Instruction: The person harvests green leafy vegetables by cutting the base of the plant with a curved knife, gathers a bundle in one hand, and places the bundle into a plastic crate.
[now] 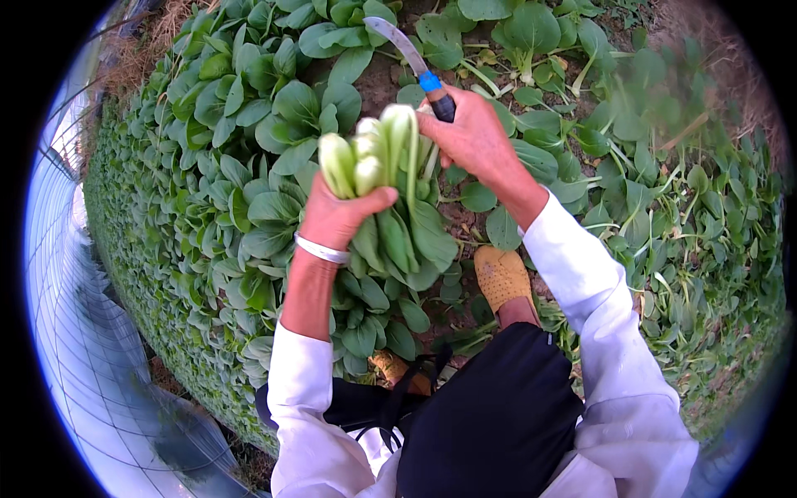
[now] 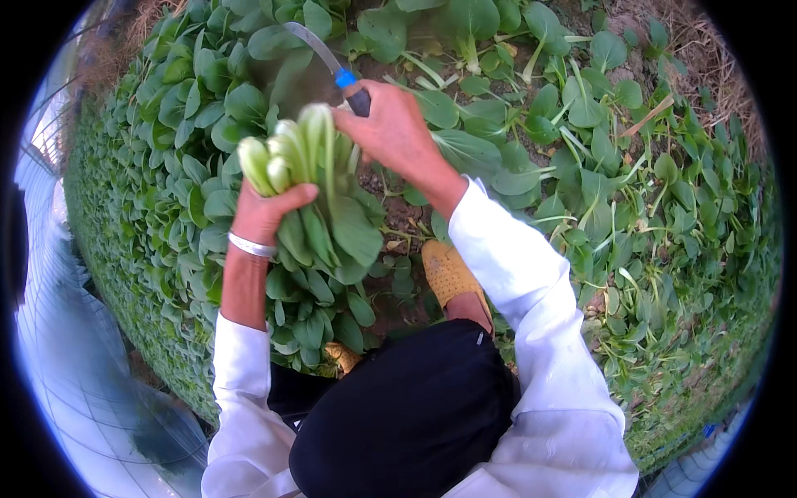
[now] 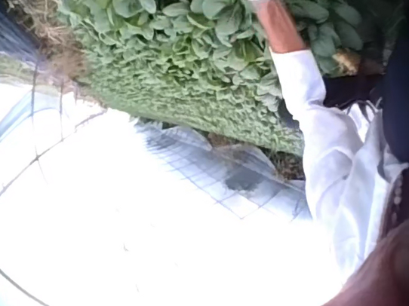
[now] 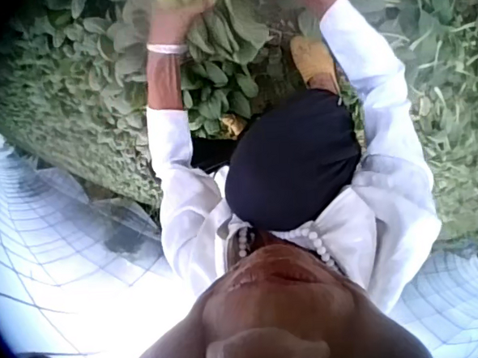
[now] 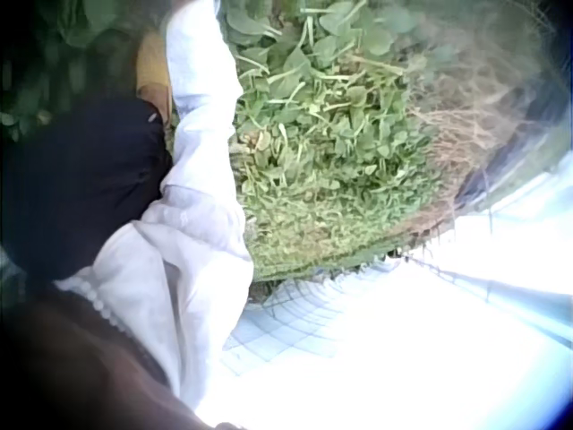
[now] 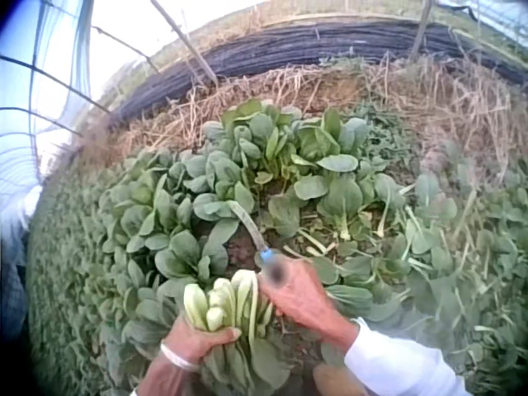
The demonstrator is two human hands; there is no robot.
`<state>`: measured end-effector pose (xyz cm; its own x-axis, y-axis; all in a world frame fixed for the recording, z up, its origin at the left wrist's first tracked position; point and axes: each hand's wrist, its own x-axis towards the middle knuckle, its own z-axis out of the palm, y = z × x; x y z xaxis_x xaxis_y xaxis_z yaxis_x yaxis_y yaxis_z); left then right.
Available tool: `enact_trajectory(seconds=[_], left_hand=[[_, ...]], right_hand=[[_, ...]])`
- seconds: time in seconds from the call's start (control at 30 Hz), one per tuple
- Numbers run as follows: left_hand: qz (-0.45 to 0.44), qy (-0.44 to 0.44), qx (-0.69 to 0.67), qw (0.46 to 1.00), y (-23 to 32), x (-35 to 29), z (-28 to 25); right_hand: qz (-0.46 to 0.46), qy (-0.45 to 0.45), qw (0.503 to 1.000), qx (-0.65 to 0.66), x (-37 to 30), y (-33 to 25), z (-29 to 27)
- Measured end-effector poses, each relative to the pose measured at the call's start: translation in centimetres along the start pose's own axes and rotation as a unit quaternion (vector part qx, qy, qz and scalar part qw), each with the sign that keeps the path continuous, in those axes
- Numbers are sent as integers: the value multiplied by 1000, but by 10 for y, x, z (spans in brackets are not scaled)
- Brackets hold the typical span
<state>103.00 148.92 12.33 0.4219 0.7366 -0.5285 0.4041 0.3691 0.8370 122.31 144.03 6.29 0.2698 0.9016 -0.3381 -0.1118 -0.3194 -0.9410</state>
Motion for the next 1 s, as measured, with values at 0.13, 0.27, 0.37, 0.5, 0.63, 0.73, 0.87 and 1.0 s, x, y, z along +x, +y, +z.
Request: enact_trajectory(seconds=[0.13,0.27,0.37,0.5,0.63,0.73,0.87,1.0], left_hand=[[16,-30,-59,998,-13,7,25],[-41,-110,-123,985,-6,15,38],[-59,-87,-64,992,8,27,43],[61,-57,255,963,34,59,35],[222,-1,643,733,63,107,42],[313,0,746,588,59,157,37],[389,9,806,446,44,212,10],[334,37,837,433,22,240,-9]], right_hand=[[25,33,993,111,-8,3,-4],[25,48,986,156,-8,-3,-9],[45,36,981,187,-4,7,-15],[64,36,979,189,18,28,-29],[59,86,983,153,54,49,-35],[63,86,990,96,88,60,-32],[46,79,995,-47,133,69,-15],[17,113,983,-143,168,88,-9]])
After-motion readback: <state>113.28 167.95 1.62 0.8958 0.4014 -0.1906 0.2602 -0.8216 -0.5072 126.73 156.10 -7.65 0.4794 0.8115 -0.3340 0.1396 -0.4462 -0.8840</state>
